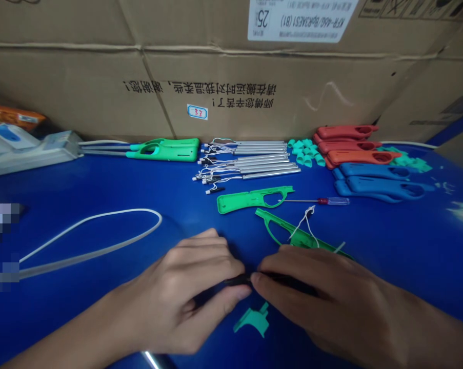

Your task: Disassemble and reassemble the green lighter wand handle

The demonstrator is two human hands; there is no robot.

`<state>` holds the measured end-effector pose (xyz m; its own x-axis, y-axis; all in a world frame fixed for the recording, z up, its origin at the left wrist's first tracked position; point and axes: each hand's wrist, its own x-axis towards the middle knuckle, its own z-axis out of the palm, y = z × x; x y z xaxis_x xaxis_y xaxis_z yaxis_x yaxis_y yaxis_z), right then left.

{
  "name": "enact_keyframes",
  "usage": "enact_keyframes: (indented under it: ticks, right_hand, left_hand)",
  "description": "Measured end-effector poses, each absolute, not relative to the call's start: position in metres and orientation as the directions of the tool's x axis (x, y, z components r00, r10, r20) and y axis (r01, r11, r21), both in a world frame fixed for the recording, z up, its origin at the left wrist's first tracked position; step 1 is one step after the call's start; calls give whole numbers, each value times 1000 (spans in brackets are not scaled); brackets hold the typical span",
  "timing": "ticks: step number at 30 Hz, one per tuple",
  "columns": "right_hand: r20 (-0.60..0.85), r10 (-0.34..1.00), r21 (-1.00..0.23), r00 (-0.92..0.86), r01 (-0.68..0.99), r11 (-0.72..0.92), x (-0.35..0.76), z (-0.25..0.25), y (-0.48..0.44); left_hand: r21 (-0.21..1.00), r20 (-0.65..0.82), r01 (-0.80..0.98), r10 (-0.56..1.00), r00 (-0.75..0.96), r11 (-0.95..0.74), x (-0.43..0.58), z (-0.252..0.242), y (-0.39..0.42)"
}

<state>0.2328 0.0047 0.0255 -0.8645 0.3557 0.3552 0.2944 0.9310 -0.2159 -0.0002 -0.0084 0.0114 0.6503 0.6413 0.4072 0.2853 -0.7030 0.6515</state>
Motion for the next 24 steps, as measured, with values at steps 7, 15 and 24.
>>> enact_keyframes:
  ticks: [7, 15, 24]
  right_hand:
    - [345, 376, -202, -860, 323, 925, 230, 32, 4]
    - [427, 371, -146, -825, 342, 928, 231, 25, 5]
    - [390, 388, -144, -835, 361, 921, 236, 23, 6]
  left_hand:
    - [650, 428, 266, 631, 647, -712, 0, 11, -8]
    - [641, 436, 273, 633, 640, -717, -2, 8, -6]
    - [633, 462, 258, 623, 631, -730, -7, 5, -5]
